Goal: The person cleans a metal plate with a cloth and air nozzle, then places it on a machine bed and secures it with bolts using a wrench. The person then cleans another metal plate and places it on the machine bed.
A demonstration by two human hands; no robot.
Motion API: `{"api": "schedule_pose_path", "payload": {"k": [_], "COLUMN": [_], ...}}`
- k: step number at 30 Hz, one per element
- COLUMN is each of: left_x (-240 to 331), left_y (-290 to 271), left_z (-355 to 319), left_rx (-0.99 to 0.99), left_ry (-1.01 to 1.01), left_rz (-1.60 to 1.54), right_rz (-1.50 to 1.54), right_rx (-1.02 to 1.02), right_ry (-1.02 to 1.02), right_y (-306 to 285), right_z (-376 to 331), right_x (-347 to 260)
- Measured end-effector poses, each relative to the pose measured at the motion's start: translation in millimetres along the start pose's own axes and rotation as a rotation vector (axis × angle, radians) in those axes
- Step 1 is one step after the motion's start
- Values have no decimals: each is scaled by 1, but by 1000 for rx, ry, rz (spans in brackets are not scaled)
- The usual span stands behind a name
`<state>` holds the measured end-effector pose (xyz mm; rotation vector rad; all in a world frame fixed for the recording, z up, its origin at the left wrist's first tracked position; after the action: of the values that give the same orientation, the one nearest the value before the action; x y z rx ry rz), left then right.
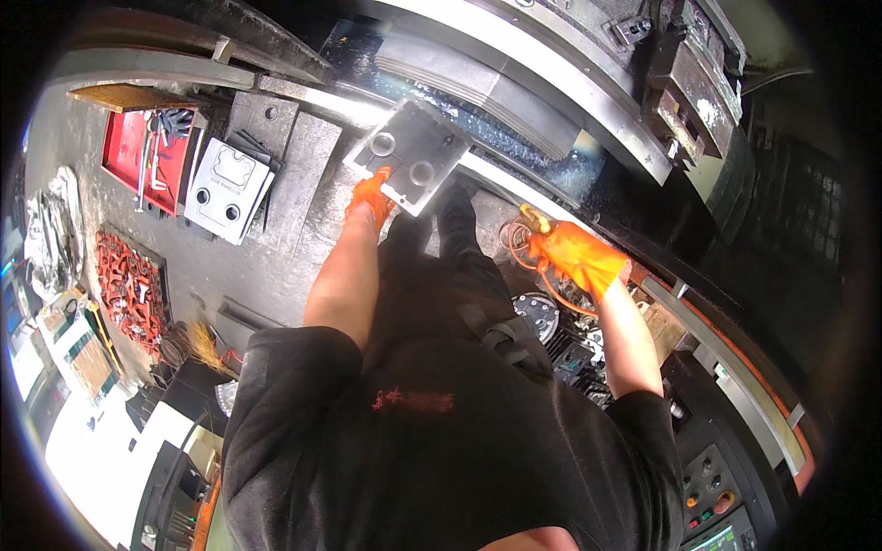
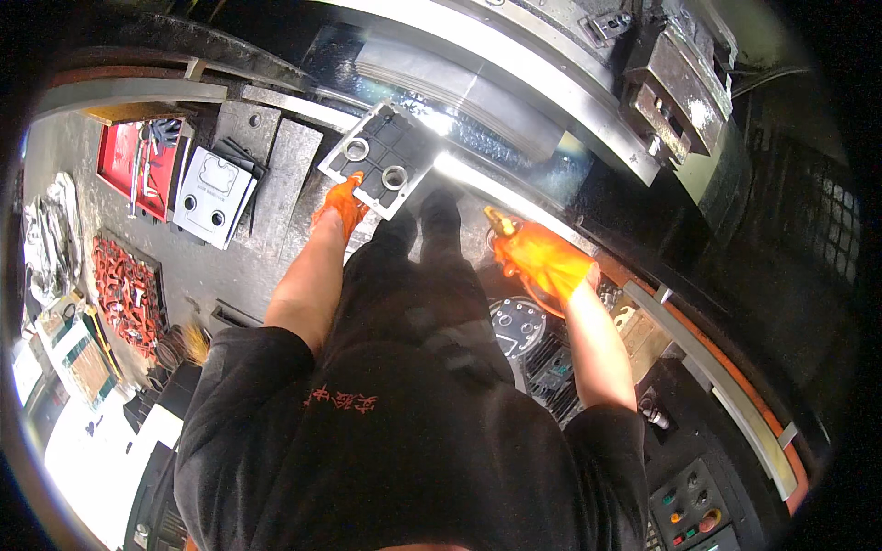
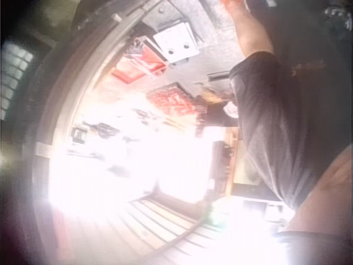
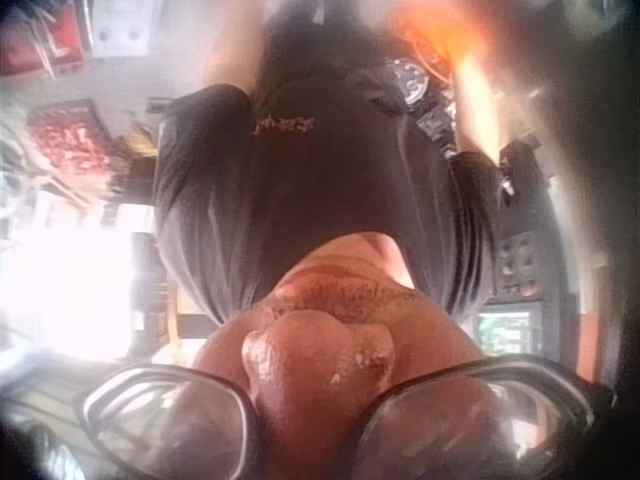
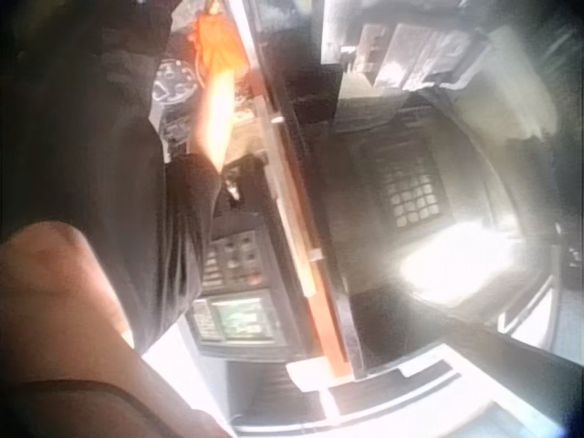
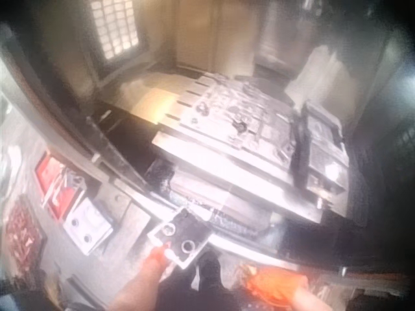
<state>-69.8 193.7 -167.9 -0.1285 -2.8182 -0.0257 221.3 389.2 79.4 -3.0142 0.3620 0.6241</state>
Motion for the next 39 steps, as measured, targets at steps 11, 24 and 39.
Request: {"api": "schedule_pose_path", "payload": {"k": [11,24,39], "left_x": [-2,-26,-55], "left_y": [6,-6,-3], "left_z": [-16,34,78], "left_rx": [62,15,-174], "left_ry": [28,-10,-176], "left_rz": [-40,-113,147], "right_rz": [-192,-726,-381], "right_rx": [64,28,126], "right_ry": [146,116,0], "right_y": [13,35,-36], "right_z": [-9,13,66], "right_x": [-55,-143,-74]}}
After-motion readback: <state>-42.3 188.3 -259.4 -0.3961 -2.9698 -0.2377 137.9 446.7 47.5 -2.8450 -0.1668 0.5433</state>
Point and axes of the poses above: each hand's wrist, its own z-axis towards the middle knuckle, its own y-axis out of the palm, x = y × z, the point moved 6 cm from there along z, towards the middle knuckle, and after that the axes turned 12 degrees about -z, right-handed, at the moved point
